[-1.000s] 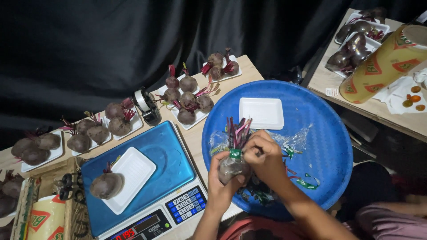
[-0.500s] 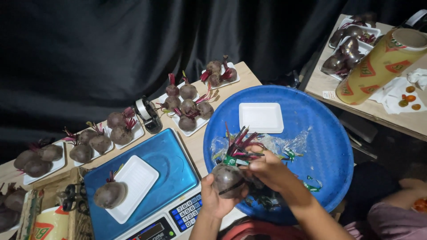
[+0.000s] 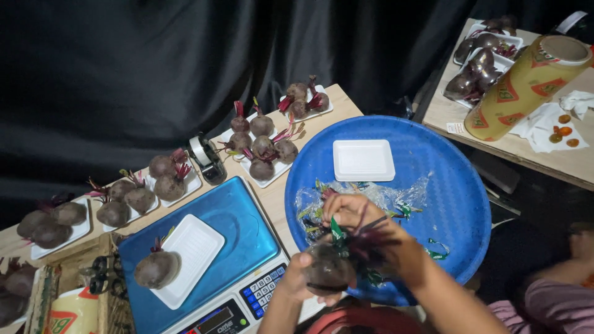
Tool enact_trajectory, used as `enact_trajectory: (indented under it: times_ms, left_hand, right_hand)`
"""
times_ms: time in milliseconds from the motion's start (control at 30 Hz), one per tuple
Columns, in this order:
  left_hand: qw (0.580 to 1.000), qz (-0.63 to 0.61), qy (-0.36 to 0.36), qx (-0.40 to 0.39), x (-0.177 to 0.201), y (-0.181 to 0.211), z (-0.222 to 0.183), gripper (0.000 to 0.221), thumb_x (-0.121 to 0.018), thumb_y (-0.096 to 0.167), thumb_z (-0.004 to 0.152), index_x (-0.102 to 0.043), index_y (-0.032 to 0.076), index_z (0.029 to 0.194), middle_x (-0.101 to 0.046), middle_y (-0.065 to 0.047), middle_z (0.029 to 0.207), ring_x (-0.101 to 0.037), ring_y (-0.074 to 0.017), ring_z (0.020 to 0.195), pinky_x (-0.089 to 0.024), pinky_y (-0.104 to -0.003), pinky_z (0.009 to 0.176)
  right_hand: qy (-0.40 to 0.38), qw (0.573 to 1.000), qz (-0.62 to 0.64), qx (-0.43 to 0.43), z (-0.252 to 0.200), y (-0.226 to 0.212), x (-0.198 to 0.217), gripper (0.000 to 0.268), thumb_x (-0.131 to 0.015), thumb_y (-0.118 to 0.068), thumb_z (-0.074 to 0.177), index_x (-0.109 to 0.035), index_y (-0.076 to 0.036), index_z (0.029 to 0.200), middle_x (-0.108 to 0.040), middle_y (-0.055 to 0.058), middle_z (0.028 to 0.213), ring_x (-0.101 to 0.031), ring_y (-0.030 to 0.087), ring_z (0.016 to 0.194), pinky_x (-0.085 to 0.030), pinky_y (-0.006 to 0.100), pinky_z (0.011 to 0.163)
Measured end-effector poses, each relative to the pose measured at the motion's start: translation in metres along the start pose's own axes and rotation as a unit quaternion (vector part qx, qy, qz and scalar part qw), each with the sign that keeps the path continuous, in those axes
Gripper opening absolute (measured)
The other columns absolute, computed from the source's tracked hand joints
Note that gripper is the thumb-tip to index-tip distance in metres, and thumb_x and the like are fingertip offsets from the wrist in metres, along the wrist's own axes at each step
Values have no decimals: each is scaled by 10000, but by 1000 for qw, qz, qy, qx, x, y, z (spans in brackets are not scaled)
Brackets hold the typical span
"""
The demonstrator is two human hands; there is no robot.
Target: Wrapping individual beetroots in plastic film, weighing them on a digital scale, and arranging them on trays for packaging.
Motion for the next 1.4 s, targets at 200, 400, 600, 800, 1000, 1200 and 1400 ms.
enact_trajectory:
  times_ms: [200,400,600,800,1000,1200,1400]
  left_hand:
    - [975,195,100,33,-7,57,-12,369,-704,320,988,-508,38,1125,-718,-224,878,-748,-243,626,-598,-215,418]
    - [915,205,338,-87,67,71,-19,506,-611,440,899,-488,97,1251,-660,-301,878,-679,-333,478,-523,-234,286]
    - [883,85,436,-151,129,60,-49,587,-659,472,842,-574,50,1242,-678,-327,1038,-730,-448,698,-663,-376,509]
    - [881,50,424,-204,70,62,-11,646,-606,373,841,-479,278,1467,-626,-199,1330,-691,-417,1012,-649,-496,798]
    - [857,178,374,-306,89,66,-3,498,-622,114,886,-455,186,1350,-658,-219,1253,-689,-330,1068,-619,-494,865]
    - [856,183,357,-325,93,61,11,460,-651,47,920,-427,168,1302,-658,-208,1231,-678,-333,1095,-610,-528,903]
    - [801,27,443,-401,103,79,-5,184,-621,268,1000,-566,263,1175,-685,-55,1198,-678,-290,1086,-593,-568,901]
  right_hand:
    - [-177,962,-202,47,22,-58,4,149,-684,-228,991,-726,-87,1016,-678,87,1069,-638,240,1057,-478,460,1065]
    - [-116,932,-295,176,12,-123,-25,157,-712,-116,931,-776,10,865,-717,153,911,-628,347,976,-498,481,903]
    - [-31,922,-345,172,-38,-185,-4,118,-808,-130,814,-800,-21,769,-729,150,887,-693,338,896,-543,462,835]
    - [190,876,-436,-82,-61,-63,75,105,-782,3,772,-777,-44,866,-707,130,655,-632,252,651,-493,407,646]
    - [153,898,-411,-27,-42,-53,48,241,-595,52,857,-764,13,1024,-752,250,1055,-712,429,1019,-542,527,911]
    - [275,936,-219,-11,-27,13,43,86,-801,-87,885,-784,-30,949,-664,67,928,-634,153,900,-549,296,804]
    - [118,939,-254,201,-36,-25,-12,136,-797,-136,877,-781,-52,771,-788,122,839,-708,307,888,-549,417,863]
Point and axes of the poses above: each hand's wrist, its own z-axis towards the middle knuckle, its own x-axis out of the back of the hand, y = z × x, the point moved 6 cm from there along z, towards the middle knuckle
